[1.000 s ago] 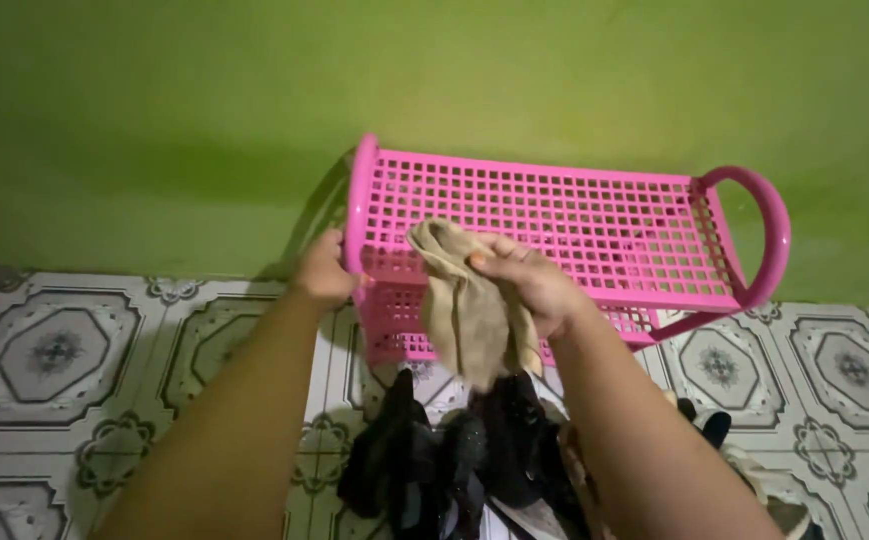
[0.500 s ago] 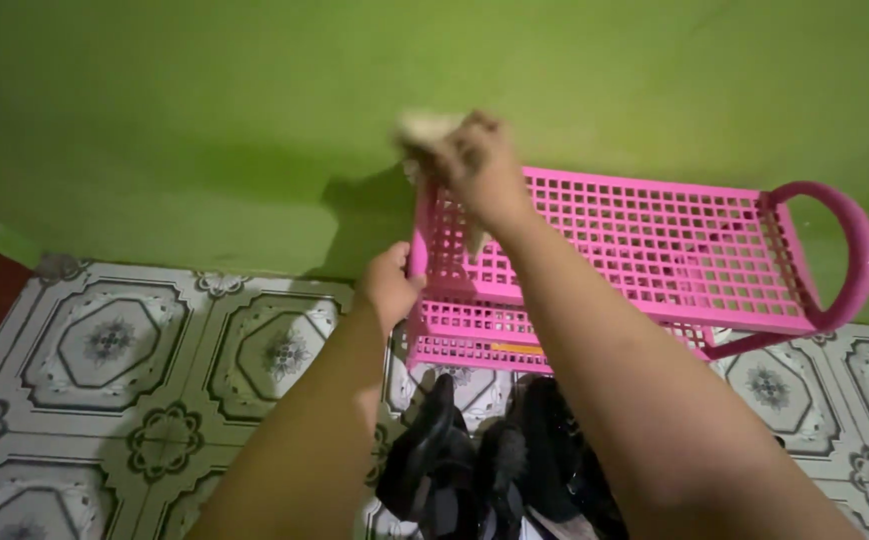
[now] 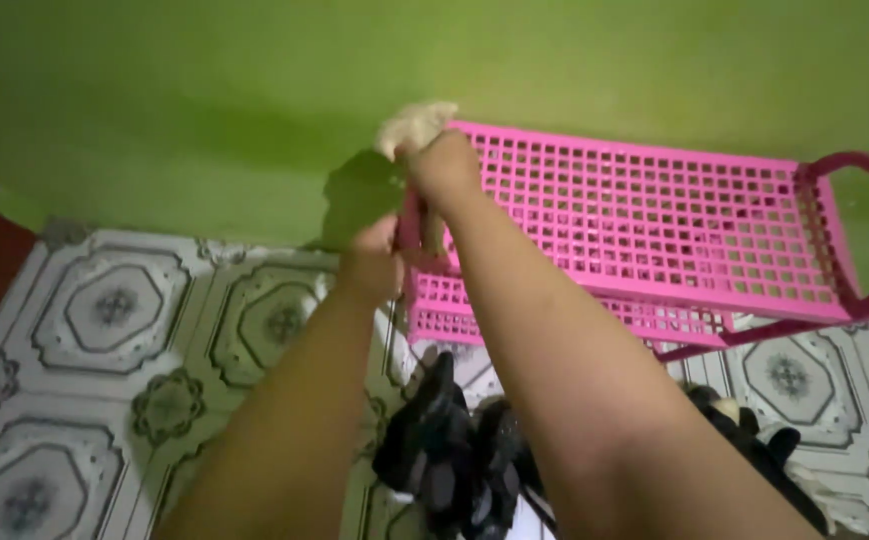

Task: Removing shoes from a plastic rack and wiping the rack clean with a cloth

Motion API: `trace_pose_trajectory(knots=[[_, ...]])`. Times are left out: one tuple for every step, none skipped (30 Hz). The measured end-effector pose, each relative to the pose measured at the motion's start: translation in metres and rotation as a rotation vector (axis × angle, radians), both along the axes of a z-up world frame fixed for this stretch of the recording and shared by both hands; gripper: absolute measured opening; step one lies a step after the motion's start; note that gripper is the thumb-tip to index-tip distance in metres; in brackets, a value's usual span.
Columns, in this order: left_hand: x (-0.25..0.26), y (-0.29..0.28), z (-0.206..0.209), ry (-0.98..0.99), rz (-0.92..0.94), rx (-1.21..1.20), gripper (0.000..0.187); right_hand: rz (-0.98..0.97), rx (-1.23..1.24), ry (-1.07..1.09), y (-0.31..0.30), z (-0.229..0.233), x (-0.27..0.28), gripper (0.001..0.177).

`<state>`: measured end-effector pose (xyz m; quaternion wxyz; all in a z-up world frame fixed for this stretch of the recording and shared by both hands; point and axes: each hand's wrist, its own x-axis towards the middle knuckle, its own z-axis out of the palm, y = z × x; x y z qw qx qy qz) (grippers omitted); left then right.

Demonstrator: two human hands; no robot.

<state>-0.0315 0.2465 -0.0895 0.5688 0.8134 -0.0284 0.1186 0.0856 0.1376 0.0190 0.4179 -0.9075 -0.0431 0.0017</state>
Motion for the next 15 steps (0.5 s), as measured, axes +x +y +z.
trace_pose_trajectory(knots=[[0.000,0.001,-0.004,0.006,0.004,-0.006,0.036,0.004,-0.006,0.006,-0.001,-0.007,-0.004,0.060],[0.000,0.001,-0.008,-0.033,-0.043,-0.100,0.036,-0.019,0.022,0.025,-0.001,-0.014,-0.008,0.060],[0.007,0.004,-0.008,-0.083,-0.091,-0.191,0.038,-0.042,0.052,0.034,0.000,-0.016,-0.008,0.061],[0.006,0.002,-0.001,-0.088,-0.087,-0.192,0.038,-0.037,0.050,0.029,0.000,-0.024,-0.007,0.061],[0.002,0.003,0.005,-0.124,-0.052,-0.123,0.034,-0.057,0.074,-0.036,0.003,-0.034,-0.010,0.059],[-0.002,0.004,0.011,-0.160,-0.018,-0.052,0.031,-0.077,0.098,-0.101,0.005,-0.045,-0.013,0.058],[-0.003,0.004,0.012,-0.156,-0.014,-0.051,0.031,-0.073,0.098,-0.096,0.006,-0.041,-0.026,0.058],[-0.005,0.005,0.014,-0.118,0.000,0.022,0.030,-0.085,0.123,-0.125,0.007,-0.038,-0.039,0.053],[-0.004,0.004,0.015,-0.083,0.011,0.096,0.029,-0.100,0.147,-0.158,0.006,-0.033,-0.051,0.049],[-0.002,0.004,0.010,-0.082,0.011,0.096,0.029,-0.100,0.148,-0.156,0.003,-0.034,-0.061,0.049],[0.002,0.003,0.006,0.004,0.000,-0.082,0.030,-0.081,0.169,-0.156,-0.001,-0.033,-0.070,0.044],[0.006,0.002,0.001,0.090,-0.011,-0.260,0.034,-0.062,0.191,-0.157,-0.005,-0.033,-0.078,0.040],[0.007,0.004,-0.003,0.091,-0.014,-0.261,0.034,-0.065,0.190,-0.156,-0.010,-0.037,-0.085,0.040],[0.007,0.005,-0.006,0.108,-0.009,-0.266,0.033,-0.007,0.150,-0.144,-0.015,-0.042,-0.093,0.036],[0.008,0.008,-0.009,0.123,-0.005,-0.269,0.033,0.050,0.113,-0.134,-0.018,-0.045,-0.099,0.032]])
